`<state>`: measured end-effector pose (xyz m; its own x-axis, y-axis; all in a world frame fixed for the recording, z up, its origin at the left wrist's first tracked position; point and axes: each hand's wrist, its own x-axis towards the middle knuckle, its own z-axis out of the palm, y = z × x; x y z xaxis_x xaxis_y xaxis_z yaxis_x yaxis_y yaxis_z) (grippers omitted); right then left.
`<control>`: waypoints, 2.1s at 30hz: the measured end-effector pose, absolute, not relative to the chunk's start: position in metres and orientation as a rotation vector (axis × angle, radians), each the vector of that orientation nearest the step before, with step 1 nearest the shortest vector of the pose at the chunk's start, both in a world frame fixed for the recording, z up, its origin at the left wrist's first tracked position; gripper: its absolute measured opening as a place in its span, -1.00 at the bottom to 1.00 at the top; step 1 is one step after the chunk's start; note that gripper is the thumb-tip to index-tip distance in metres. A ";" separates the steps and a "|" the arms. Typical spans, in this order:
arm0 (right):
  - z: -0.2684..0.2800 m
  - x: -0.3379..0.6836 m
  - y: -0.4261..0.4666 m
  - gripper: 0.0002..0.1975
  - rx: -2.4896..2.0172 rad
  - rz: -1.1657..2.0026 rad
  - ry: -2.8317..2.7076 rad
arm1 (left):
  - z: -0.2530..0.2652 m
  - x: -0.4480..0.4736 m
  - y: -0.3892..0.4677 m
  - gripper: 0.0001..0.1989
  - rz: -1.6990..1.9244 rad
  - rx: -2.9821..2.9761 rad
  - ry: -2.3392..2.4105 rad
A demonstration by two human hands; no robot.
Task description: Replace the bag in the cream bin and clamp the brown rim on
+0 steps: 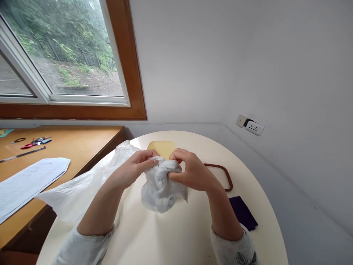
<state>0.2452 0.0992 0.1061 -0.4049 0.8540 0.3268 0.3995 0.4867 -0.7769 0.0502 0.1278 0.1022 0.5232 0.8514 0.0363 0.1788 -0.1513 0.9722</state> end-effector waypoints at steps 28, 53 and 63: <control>0.092 0.234 0.106 -0.75 -1.200 0.580 -1.917 | 0.105 0.053 0.124 -0.66 0.628 1.709 0.901; 0.103 0.246 0.101 -0.82 -1.021 1.048 -2.002 | 0.107 0.051 0.124 -0.81 0.630 1.758 0.909; 0.094 0.243 0.103 -0.72 -1.256 0.803 -1.994 | 0.103 0.054 0.122 -0.79 0.645 1.841 1.031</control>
<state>0.2426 0.1034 0.0942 -0.3377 0.9210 0.1941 0.5297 0.3564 -0.7697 0.0541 0.1221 0.1033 0.5159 0.8566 0.0129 0.3864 -0.2461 0.8889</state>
